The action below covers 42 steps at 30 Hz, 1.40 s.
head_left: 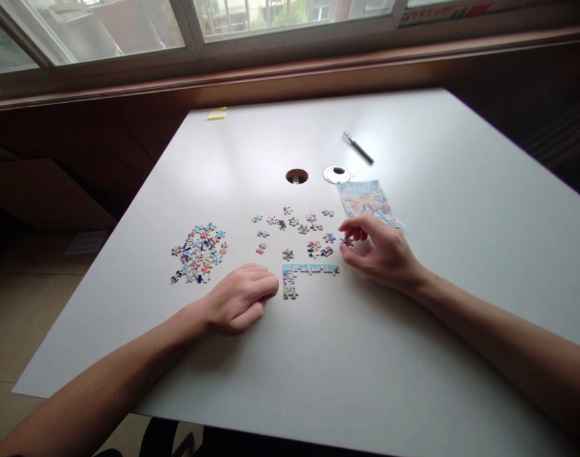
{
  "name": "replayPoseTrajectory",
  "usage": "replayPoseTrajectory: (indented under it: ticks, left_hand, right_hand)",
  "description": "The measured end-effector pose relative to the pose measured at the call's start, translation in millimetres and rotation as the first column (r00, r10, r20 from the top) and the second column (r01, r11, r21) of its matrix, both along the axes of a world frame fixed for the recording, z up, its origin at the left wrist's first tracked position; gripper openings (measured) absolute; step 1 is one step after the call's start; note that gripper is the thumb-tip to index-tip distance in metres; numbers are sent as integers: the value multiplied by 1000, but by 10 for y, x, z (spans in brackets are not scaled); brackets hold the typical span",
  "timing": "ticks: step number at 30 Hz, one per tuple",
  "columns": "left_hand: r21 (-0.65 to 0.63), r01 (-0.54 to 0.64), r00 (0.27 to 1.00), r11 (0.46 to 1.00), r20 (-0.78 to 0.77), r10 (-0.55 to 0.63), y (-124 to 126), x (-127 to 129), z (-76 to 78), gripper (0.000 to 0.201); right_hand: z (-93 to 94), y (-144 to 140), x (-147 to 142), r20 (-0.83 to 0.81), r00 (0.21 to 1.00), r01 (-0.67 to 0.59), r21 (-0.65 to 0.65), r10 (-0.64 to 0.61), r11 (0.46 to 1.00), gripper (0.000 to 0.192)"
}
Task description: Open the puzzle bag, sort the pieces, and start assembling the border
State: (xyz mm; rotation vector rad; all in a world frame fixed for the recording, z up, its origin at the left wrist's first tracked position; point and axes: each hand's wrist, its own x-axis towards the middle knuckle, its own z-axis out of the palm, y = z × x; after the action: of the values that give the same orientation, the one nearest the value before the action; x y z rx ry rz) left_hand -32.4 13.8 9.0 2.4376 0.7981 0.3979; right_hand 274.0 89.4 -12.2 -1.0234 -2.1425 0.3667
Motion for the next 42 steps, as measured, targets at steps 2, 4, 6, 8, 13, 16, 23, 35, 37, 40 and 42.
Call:
replayPoseTrajectory:
  ticks: [2,4,6,8,13,16,23,35,37,40,42]
  left_hand:
    - [-1,1,1000,1000,-2,-1,1,2,-5,13]
    - [5,5,1000,1000,1,-5,4,5,-7,13]
    - [14,7,1000,1000,7,-7,6,9,-4,13]
    - [22,8,1000,1000,13,-8,6,13,2,14]
    - [22,10,1000,1000,28,-11,9,15,10,14]
    - [19,14,1000,1000,25,-14,12,10,-2,14]
    - [35,19,1000,999,10,-19,20,5,-27,11]
    - [-9,4,998,1000,55,-4,32,5,-25,9]
    - [-24,-4,997,1000,73,6,34,0,-24,8]
    - [-52,-20,995,998,97,25,33,-2,-17,8]
    - [-65,-25,993,998,112,32,31,1,-10,8]
  right_hand:
    - [-11,6,10,24,1000,0,-13,0,1000,21]
    - [-25,15,22,42,999,5,-17,-5,1000,20]
    - [-40,24,31,53,999,9,-11,-8,1000,19]
    - [-52,31,34,64,998,7,-10,-6,1000,19]
    - [-61,34,13,81,997,-14,-12,15,1000,19]
    - [-67,30,2,92,996,-15,28,13,999,20]
    - [-118,21,12,95,995,1,56,-6,998,25]
    - [-118,30,18,98,995,12,90,-21,996,27]
    - [-113,26,17,102,995,12,95,-22,995,27]
    - [-97,20,18,106,994,19,99,-29,995,26]
    - [-90,17,21,108,994,24,99,-35,995,27]
